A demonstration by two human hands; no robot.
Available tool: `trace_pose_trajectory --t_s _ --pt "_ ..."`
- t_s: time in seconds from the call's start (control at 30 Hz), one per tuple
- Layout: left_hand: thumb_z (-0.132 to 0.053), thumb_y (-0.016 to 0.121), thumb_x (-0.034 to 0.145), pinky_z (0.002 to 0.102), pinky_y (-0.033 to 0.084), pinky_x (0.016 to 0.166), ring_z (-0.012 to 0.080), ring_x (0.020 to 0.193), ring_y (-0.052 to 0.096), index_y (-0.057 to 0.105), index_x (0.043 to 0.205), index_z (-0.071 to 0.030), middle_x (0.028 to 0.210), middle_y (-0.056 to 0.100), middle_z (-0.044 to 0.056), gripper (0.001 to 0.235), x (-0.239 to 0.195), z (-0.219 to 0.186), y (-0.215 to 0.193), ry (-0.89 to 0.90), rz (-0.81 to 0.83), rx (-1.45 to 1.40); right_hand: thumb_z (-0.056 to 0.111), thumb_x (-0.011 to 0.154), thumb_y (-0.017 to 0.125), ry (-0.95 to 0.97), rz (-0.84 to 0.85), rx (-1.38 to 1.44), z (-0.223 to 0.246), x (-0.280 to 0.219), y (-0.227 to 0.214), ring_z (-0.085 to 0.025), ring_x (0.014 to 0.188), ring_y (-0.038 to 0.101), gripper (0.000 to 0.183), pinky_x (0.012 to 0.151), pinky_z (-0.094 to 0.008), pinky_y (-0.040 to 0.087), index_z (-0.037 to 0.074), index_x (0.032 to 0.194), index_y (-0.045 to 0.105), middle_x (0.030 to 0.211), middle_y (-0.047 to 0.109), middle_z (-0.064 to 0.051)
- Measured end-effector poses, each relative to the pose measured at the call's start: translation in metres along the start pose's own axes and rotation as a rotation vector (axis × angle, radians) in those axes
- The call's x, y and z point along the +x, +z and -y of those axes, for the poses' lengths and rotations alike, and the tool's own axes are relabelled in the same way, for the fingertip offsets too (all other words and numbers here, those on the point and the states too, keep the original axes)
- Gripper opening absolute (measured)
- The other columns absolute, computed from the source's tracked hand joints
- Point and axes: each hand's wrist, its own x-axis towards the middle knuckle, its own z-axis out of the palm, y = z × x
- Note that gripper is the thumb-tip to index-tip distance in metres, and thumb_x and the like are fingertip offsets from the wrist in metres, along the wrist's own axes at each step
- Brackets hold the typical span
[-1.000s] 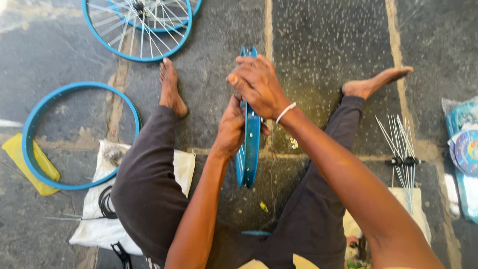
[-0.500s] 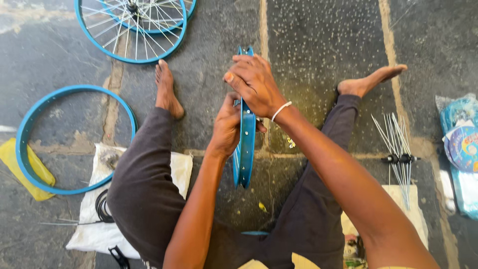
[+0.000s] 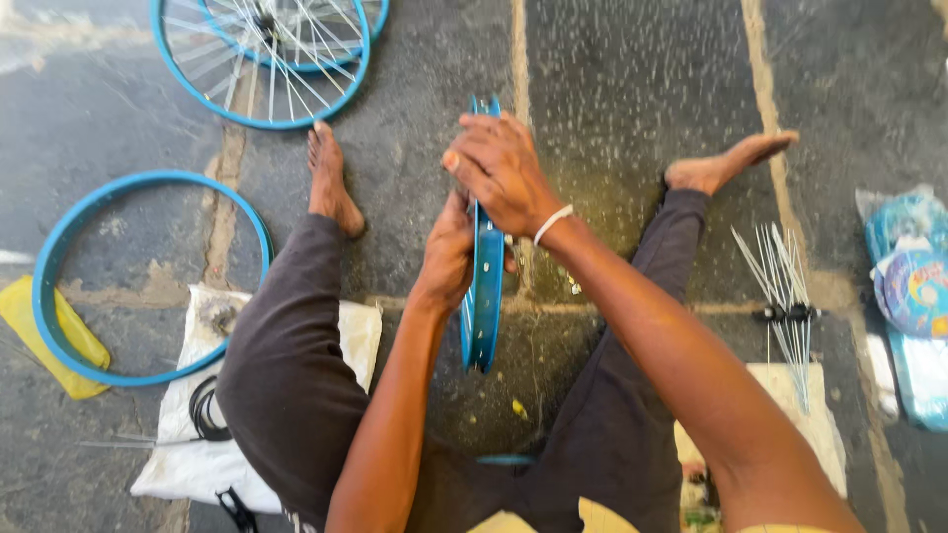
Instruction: The person sits on the ground and assembles a bicycle wheel by inserting metal spokes into the blue rim and hub. They use their hands to thread the spokes and secure them with small nuts, occasionally picking up additional spokes from a pile on the floor.
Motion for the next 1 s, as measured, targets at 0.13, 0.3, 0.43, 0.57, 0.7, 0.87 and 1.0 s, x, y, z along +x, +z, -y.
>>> trace_pose_trajectory --t_s 0.13,0.3,0.43,0.57,0.7,0.87,1.0 --pt "0.000 0.053 0.099 0.040 0.063 0.078 0.0252 0.091 0.075 0.036 0.141 -0.005 0.118 0.066 0.016 0.045 -0.009 0.005 -0.012 -0.017 -0.058 -0.095 0.035 0.108 0.053 0.025 -0.022 0.045 0.001 -0.006 0.003 -0.037 0.137 0.049 0.035 0.114 -0.051 0.033 0.004 0.104 0.070 0.115 0.069 -0.013" --pt "-0.001 0.051 0.100 0.042 0.062 0.066 0.0295 0.073 0.072 0.035 0.135 -0.005 0.104 0.065 0.020 0.038 -0.005 0.009 -0.013 0.020 0.032 0.017 0.032 0.106 0.054 0.084 0.044 0.135 0.005 -0.004 0.001 -0.038 0.136 0.049 0.035 0.116 -0.047 0.036 0.002 0.095 0.068 0.102 0.069 -0.011" --pt "0.005 0.049 0.089 0.046 0.067 0.081 0.0270 0.089 0.077 0.031 0.132 -0.011 0.115 0.066 0.016 0.049 -0.013 -0.005 0.000 -0.098 -0.146 -0.175 0.030 0.105 0.054 0.039 0.033 0.165 0.010 -0.003 0.001 -0.040 0.137 0.046 0.032 0.116 -0.048 0.033 0.003 0.097 0.069 0.105 0.070 -0.011" --pt "-0.004 0.050 0.101 0.042 0.063 0.068 0.0296 0.075 0.074 0.035 0.142 -0.006 0.110 0.066 0.018 0.044 -0.016 0.003 -0.002 -0.003 0.027 -0.004 0.032 0.106 0.053 0.069 0.040 0.132 0.009 -0.008 0.005 -0.037 0.136 0.049 0.034 0.118 -0.047 0.034 0.003 0.097 0.069 0.106 0.070 -0.012" --pt "-0.001 0.051 0.101 0.044 0.063 0.073 0.0327 0.081 0.074 0.033 0.131 -0.007 0.111 0.064 0.022 0.035 -0.012 0.002 -0.010 0.023 0.074 -0.004 0.033 0.106 0.053 0.109 0.008 0.147 0.011 -0.004 0.003 -0.037 0.135 0.049 0.036 0.115 -0.047 0.036 0.003 0.096 0.071 0.107 0.070 -0.013" --pt "-0.011 0.052 0.107 0.041 0.059 0.077 0.0265 0.085 0.067 0.043 0.138 -0.003 0.111 0.061 0.018 0.033 -0.013 0.002 -0.010 0.261 -0.214 0.514 0.035 0.111 0.053 0.029 -0.169 -0.031 -0.010 0.006 0.006 -0.039 0.129 0.052 0.036 0.107 -0.049 0.040 0.002 0.116 0.067 0.128 0.063 -0.021" --pt "-0.020 0.075 0.093 0.039 0.052 0.091 0.0300 0.105 0.063 0.047 0.141 0.000 0.117 0.062 0.020 0.059 -0.043 -0.021 0.018 0.659 -0.048 1.349 0.032 0.108 0.053 0.236 -0.516 -0.063 -0.062 0.007 -0.001 -0.033 0.115 0.060 0.033 0.099 -0.044 0.048 0.003 0.119 0.064 0.121 0.064 -0.019"
